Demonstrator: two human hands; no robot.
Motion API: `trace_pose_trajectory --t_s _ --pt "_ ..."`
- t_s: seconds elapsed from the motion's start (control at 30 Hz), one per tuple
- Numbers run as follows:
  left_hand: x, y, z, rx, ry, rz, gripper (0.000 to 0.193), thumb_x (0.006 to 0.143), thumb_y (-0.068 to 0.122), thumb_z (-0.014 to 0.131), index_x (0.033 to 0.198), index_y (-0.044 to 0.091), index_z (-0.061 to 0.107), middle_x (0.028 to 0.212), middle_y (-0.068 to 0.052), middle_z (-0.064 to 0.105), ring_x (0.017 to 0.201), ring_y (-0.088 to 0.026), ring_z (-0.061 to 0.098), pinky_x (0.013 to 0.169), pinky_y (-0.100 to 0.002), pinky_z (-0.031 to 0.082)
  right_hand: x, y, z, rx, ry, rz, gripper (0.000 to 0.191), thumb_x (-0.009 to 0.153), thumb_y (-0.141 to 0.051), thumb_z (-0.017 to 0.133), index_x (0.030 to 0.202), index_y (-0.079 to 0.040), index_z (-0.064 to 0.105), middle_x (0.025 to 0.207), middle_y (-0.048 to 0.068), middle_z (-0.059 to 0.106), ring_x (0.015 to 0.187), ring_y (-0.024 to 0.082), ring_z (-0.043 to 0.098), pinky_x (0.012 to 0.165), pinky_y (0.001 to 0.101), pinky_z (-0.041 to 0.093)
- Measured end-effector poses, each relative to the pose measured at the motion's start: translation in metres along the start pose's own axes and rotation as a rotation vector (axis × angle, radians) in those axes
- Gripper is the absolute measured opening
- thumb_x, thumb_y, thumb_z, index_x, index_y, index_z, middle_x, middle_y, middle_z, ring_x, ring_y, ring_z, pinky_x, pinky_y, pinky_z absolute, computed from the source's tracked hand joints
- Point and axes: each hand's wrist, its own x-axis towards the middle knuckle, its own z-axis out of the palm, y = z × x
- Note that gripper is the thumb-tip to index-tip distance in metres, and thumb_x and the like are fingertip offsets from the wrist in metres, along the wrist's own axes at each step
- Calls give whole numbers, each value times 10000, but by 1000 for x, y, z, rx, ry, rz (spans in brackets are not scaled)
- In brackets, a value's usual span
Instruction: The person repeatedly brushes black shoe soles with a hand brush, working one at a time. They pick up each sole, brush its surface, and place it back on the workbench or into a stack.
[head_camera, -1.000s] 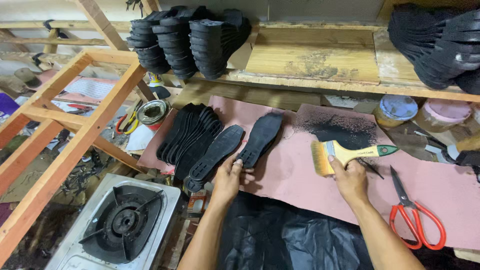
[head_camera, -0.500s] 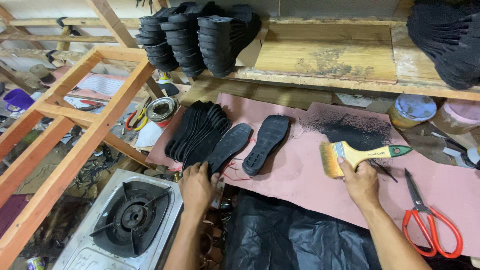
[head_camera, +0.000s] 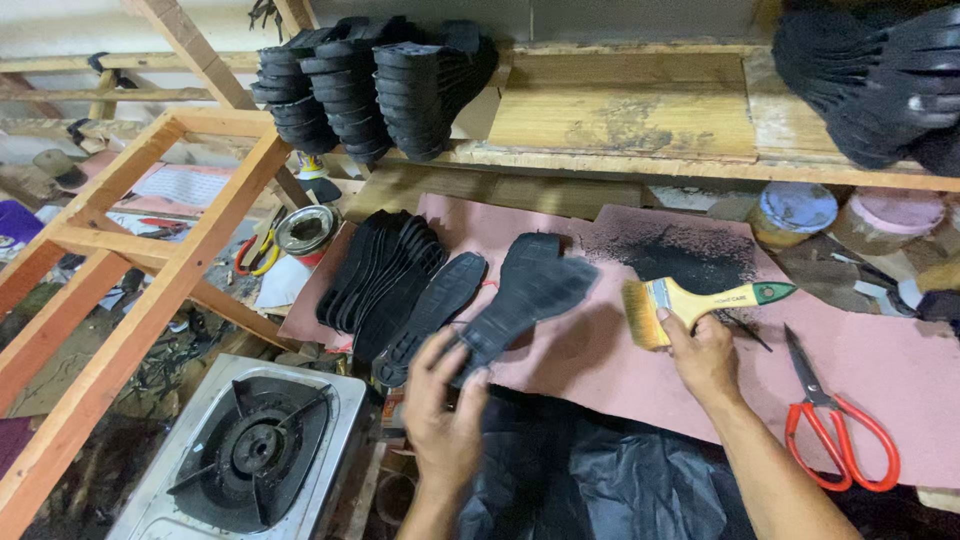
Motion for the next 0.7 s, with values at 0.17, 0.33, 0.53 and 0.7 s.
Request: trace_pose_trajectory --t_s 0.17,0.33,0.53,0.7 --pt "-73 -24 45 -51 -199 -372 408 806 55 799 1195 -4 695 1303 -152 655 1207 -297 639 1012 -398 501 11 -7 -7 161 -14 45 368 948 -352 706 1047 0 742 754 100 718 621 192 640 581 359 506" --pt "-136 -63 54 -772 -60 -1252 495 906 66 583 1393 84 502 1309 -67 667 1135 -209 689 903 -394 598 -5 -19 -6 90 -59 -12 330 954 -285 690 1031 32 743 759 117 725 611 194 650 525 348 500" --pt "-156 -90 58 -871 -164 -1235 418 965 40 533 1379 -10 544 1229 -107 719 1005 -178 727 842 -349 621 -55 -41 24 -91 -674 -402 290 865 -285 746 1060 -75 789 852 75 792 728 140 741 657 303 580" --pt "-157 -90 61 -878 -133 -1182 394 982 45 545 1367 -30 576 1189 -127 722 991 -177 721 855 -340 628 0 -55 23 -367 -266 -180 400 973 -356 588 1340 -230 684 778 88 753 630 215 711 577 368 564"
